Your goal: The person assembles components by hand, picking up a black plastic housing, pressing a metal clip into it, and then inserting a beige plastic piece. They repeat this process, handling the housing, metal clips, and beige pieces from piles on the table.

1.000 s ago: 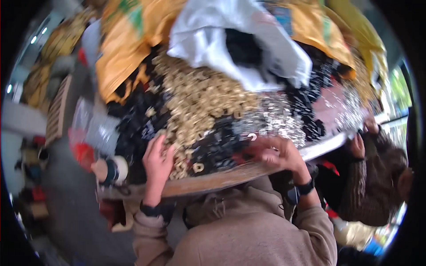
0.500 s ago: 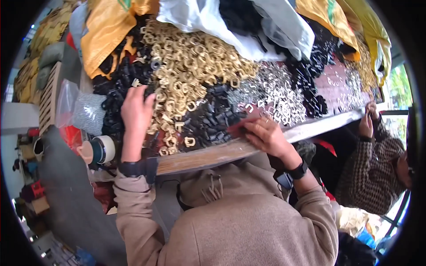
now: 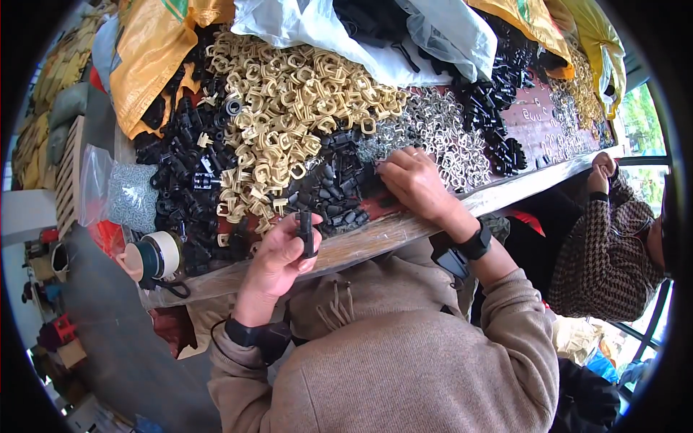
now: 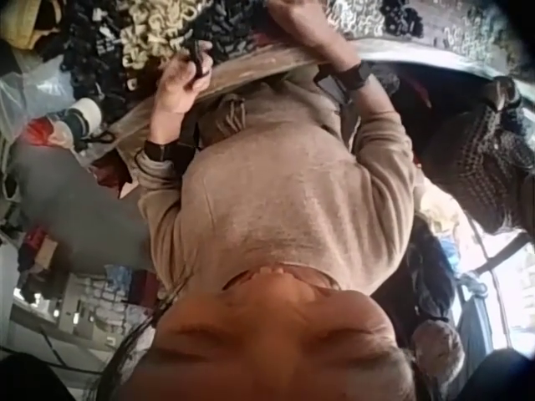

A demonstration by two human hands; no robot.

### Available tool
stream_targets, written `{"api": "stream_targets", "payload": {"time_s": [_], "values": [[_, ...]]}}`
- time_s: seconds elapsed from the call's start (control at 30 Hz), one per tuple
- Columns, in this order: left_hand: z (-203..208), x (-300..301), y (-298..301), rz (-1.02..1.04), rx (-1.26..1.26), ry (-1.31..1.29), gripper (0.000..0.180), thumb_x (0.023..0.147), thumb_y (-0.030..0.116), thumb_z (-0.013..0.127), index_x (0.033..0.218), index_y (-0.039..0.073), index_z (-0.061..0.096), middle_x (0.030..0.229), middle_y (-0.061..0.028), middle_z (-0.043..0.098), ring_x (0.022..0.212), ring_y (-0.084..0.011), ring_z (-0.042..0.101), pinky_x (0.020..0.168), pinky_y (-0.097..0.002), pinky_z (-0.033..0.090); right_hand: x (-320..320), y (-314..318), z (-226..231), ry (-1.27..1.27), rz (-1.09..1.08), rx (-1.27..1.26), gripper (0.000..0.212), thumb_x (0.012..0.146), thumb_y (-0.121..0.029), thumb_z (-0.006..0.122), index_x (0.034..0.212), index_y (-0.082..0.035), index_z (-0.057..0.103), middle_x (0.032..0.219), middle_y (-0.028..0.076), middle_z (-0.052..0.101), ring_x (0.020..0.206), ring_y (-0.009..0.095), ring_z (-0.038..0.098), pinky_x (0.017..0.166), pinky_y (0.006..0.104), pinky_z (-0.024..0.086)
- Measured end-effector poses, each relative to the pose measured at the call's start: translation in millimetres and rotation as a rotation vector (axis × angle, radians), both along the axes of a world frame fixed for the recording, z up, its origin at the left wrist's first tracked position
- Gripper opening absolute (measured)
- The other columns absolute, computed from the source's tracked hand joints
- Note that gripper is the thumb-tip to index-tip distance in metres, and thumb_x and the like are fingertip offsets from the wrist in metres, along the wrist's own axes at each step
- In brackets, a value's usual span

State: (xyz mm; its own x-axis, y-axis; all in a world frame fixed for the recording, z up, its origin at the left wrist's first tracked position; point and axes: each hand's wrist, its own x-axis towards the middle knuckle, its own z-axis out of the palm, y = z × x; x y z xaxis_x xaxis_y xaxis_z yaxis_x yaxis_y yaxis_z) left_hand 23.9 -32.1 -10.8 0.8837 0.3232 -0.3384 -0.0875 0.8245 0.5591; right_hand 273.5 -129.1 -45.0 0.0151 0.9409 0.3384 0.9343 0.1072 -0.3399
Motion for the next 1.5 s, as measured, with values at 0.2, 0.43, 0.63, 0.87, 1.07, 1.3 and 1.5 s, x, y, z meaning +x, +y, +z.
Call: {"api": "stream_targets", "payload": {"time_s": [0.2,0.43,0.63,0.87,1.07,1.3,1.5], "values": [[-10,8,-5,-0.029,-0.071,-0.028,0.045,0.072,0.019,0.065,0.108,0.003,0.044,0.076,-0.0059,0.049,0.055,-0.0083,0.044,0.046,-0.0172,0.031,-1,7,0,-0.084,0.001,-0.159,0.006,0.07,-0.007,0.052,0.074,-0.005,0.049,0.071,0.008,0.048,0.063,0.025,0.053,0.056,0.0341,0.043],[-10,27,-17,-0.017,0.118,0.156,0.035,0.073,0.016,0.064,0.1,0.002,0.048,0.072,-0.0054,0.051,0.053,-0.0085,0.044,0.045,-0.0176,0.031,-5,19,0,-0.078,-0.036,-0.207,0.006,0.07,-0.007,0.049,0.069,-0.004,0.045,0.071,0.01,0.047,0.058,0.027,0.054,0.052,0.0344,0.045],[-7,43,-23,-0.027,0.352,0.255,0.018,0.073,0.009,0.062,0.088,0.002,0.054,0.065,-0.0026,0.052,0.054,-0.0073,0.047,0.046,-0.0174,0.035,-7,11,-2,0.089,-0.037,-0.2,0.005,0.072,-0.008,0.05,0.076,-0.004,0.05,0.073,0.01,0.051,0.062,0.026,0.055,0.055,0.0335,0.046],[-5,60,-21,0.164,1.385,0.277,0.011,0.073,0.001,0.057,0.083,0.0,0.053,0.077,-0.0059,0.053,0.069,-0.0138,0.05,0.066,-0.0239,0.04,-28,1,6,1.361,0.238,-0.435,0.009,0.082,-0.012,0.051,0.083,-0.003,0.052,0.067,0.0,0.049,0.059,0.007,0.046,0.053,0.0219,0.038],[2,66,-26,0.204,1.454,0.228,0.011,0.071,-0.001,0.059,0.081,-0.001,0.053,0.077,-0.0102,0.054,0.07,-0.0197,0.053,0.064,-0.0273,0.043,-39,-5,3,1.886,0.258,-0.553,0.012,0.083,-0.016,0.052,0.078,-0.005,0.051,0.065,-0.005,0.045,0.052,0.002,0.04,0.046,0.0162,0.031],[4,65,-30,0.186,1.445,0.288,0.01,0.075,0.005,0.058,0.076,0.0,0.049,0.073,-0.0058,0.051,0.066,-0.0137,0.048,0.061,-0.0235,0.039,-50,-8,-3,2.062,0.191,-0.538,0.013,0.082,-0.017,0.054,0.075,-0.005,0.052,0.059,-0.004,0.044,0.045,0.004,0.04,0.041,0.0178,0.031],[-10,59,-24,0.194,1.187,0.293,0.01,0.076,0.005,0.058,0.075,0.001,0.049,0.071,-0.0052,0.051,0.059,-0.0111,0.047,0.055,-0.0219,0.039,-56,-9,0,2.214,0.207,-0.524,0.012,0.082,-0.016,0.054,0.076,-0.005,0.051,0.063,-0.003,0.045,0.048,0.004,0.04,0.044,0.0168,0.032]]}}
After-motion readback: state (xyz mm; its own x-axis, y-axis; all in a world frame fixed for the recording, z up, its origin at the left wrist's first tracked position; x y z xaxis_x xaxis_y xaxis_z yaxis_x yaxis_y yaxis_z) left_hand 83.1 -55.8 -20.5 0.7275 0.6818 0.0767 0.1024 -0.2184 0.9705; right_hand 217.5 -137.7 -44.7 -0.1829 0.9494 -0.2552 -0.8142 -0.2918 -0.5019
